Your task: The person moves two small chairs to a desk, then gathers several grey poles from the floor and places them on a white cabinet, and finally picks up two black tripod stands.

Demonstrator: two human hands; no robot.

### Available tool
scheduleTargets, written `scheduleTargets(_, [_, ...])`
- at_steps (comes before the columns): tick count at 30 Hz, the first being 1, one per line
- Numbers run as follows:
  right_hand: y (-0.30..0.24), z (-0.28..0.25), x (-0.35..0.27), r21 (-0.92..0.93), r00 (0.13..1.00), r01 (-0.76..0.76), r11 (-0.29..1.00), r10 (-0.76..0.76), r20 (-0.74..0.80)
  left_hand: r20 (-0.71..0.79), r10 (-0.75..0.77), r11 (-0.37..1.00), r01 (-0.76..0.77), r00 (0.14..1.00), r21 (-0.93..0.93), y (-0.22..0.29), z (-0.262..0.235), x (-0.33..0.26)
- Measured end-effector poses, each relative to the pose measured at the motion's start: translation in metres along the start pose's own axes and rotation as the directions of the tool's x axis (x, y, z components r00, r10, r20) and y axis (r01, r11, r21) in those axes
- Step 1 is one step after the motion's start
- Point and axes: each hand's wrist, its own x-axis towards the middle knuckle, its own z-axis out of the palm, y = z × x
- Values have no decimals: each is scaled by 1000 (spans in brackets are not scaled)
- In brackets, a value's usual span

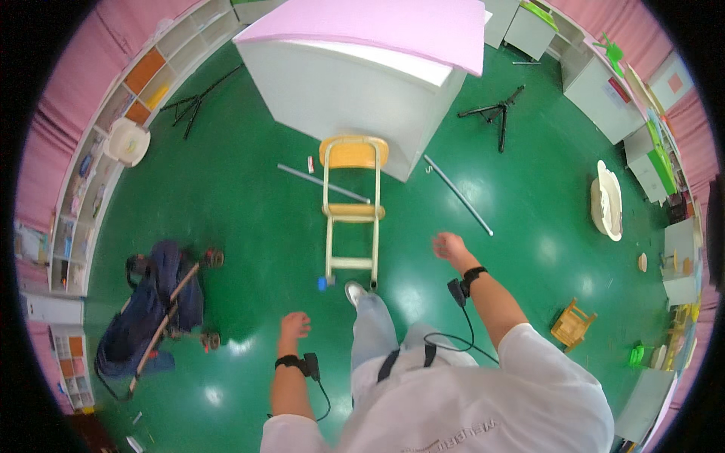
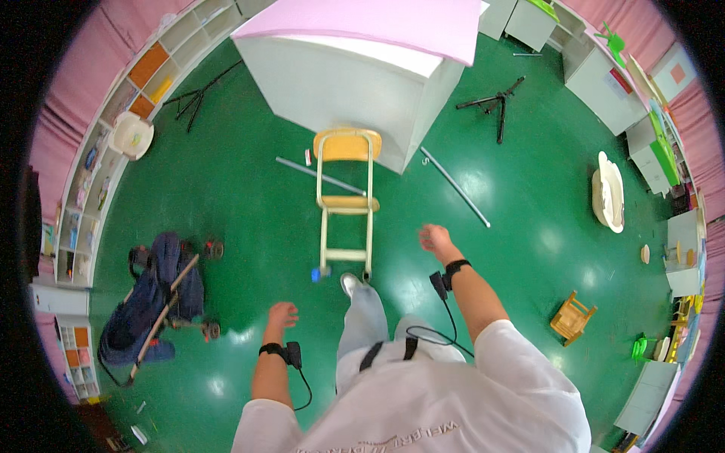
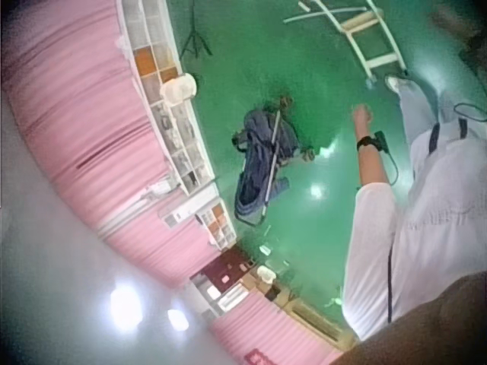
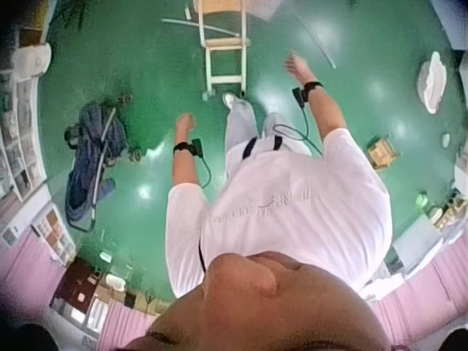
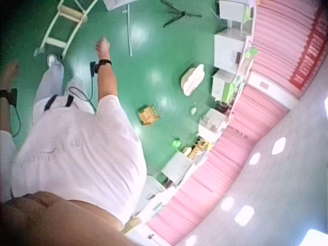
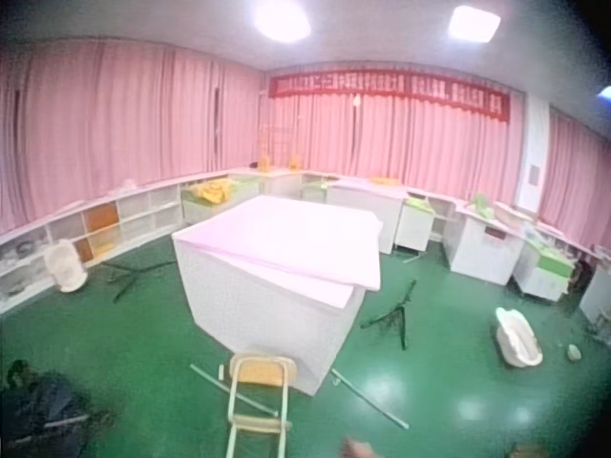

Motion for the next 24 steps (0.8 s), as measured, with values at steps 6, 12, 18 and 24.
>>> scheduleTargets(6, [-57,43,159,-77,998,-38,996,33,-61,-10,3,980,-1,1000,201,136,34,143])
scheduleTargets(12, [-108,107,330,-198,997,-66,978,70,15,14,18,964,-21,1000,265,200,86,262])
scheduleTargets(18, [-137,172,482,-158,985,-106,982,82,-150,-68,-10,960,28,998,279,204,119,346])
scheduleTargets(24, [-142,157,613,49,1000,27,998,-28,13,-157,69,950,-17,985,311,219,193,434])
